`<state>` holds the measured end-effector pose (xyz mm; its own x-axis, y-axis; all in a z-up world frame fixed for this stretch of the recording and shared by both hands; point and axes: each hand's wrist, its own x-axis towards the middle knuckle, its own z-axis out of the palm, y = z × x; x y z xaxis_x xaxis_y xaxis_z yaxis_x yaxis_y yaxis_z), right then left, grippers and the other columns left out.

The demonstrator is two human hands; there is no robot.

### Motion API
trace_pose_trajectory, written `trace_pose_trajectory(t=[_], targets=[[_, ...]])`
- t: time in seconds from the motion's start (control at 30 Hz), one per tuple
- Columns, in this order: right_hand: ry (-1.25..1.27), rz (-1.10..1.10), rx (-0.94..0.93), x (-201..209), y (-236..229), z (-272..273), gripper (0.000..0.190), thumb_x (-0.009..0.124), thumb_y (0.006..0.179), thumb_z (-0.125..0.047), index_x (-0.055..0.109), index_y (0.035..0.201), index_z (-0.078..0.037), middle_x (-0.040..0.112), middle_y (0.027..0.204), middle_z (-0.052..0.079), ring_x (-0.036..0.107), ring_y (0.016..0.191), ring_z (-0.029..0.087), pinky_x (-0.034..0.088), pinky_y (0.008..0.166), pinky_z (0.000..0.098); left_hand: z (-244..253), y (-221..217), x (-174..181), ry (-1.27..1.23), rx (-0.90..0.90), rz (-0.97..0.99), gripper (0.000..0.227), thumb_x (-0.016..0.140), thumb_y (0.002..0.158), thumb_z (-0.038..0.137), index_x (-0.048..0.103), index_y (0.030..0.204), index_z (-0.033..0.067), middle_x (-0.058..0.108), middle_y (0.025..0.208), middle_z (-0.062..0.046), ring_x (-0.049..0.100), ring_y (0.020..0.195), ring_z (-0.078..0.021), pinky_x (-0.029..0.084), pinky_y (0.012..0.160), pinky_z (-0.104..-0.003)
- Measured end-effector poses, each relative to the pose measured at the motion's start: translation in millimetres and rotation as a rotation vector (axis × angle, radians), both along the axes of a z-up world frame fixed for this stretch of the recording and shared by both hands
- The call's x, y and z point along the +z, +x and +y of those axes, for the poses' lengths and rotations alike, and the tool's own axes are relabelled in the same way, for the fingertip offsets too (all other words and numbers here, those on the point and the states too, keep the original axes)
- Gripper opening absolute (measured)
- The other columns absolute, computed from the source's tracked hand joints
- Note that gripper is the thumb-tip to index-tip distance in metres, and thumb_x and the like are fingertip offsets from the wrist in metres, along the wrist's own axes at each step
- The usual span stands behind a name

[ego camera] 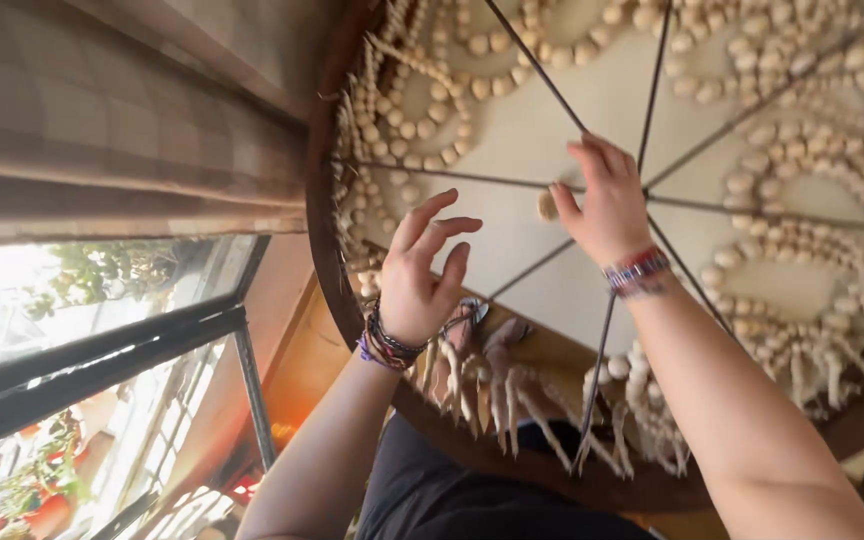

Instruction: Assembling a beaded chandelier by threading wooden beads onto wires and attaching them to a frame.

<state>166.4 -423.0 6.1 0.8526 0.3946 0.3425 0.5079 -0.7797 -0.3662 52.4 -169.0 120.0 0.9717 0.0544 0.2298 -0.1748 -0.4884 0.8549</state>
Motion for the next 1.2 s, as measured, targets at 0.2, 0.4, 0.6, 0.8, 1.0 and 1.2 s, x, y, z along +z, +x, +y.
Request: trace_pose_trajectory(t=[0.2,0.4,0.6,0.8,1.0,1.2], targets=[[-0.148,0.097,-0.13,-86,107,53,0.07,0.083,0.081,-0.028,0.057,0.14,-0.002,0.065,0.118,0.021,0.067,0.103,0.041,0.057,0.083,0.0539,29,73,-27,0.0,-0.005,0.023,0.027,0.063,0.096,0.008,0.072,0.12,0.0174,0.065,0.132,-0.012,0.066,0.119,-0.0379,0.053,0.099,-0.051],[0.044,0.271,-0.309,-145,165,67,0.025,0.075,0.09,-0.044,0.075,0.108,-0.027,0.067,0.084,-0.004,0.074,0.076,0.023,0.06,0.067,0.0417,64,165,-60,-0.047,-0.046,-0.065,0.025,0.055,0.105,0.005,0.07,0.124,0.0128,0.068,0.122,-0.013,0.068,0.114,-0.0383,0.055,0.098,-0.05],[0.074,0.395,-0.388,-119,153,77,0.033,0.069,0.101,-0.048,0.076,0.113,-0.019,0.074,0.094,0.011,0.073,0.09,0.038,0.06,0.076,0.0527,65,216,-108,0.045,-0.117,0.047,0.024,0.06,0.103,0.018,0.07,0.124,0.0262,0.073,0.116,-0.002,0.072,0.112,-0.0242,0.055,0.101,-0.038],[0.131,0.601,-0.43,-99,183,99,0.031,0.068,0.096,-0.049,0.077,0.114,-0.025,0.075,0.094,0.006,0.072,0.097,0.034,0.058,0.083,0.0513,45,252,-152,-0.023,-0.071,0.255,0.036,0.049,0.11,0.023,0.056,0.145,0.0251,0.064,0.137,-0.013,0.068,0.118,-0.0349,0.052,0.104,-0.047],[0.197,0.744,-0.524,-93,190,104,0.03,0.063,0.094,-0.048,0.079,0.108,-0.026,0.076,0.088,0.005,0.072,0.099,0.034,0.056,0.087,0.0483,37,285,-213,-0.358,-0.089,0.215,0.054,0.036,0.111,0.024,0.031,0.164,0.0117,0.039,0.162,-0.003,0.045,0.145,-0.0231,0.033,0.122,-0.027],[0.311,0.782,-0.572,-74,182,107,0.023,0.069,0.094,-0.043,0.081,0.101,-0.024,0.075,0.079,0.001,0.073,0.085,0.025,0.056,0.08,0.0407,10,336,-249,0.181,0.143,0.138,0.071,0.063,0.09,0.01,0.037,0.154,-0.0057,0.039,0.154,-0.033,0.042,0.141,-0.0497,0.04,0.116,-0.057]])
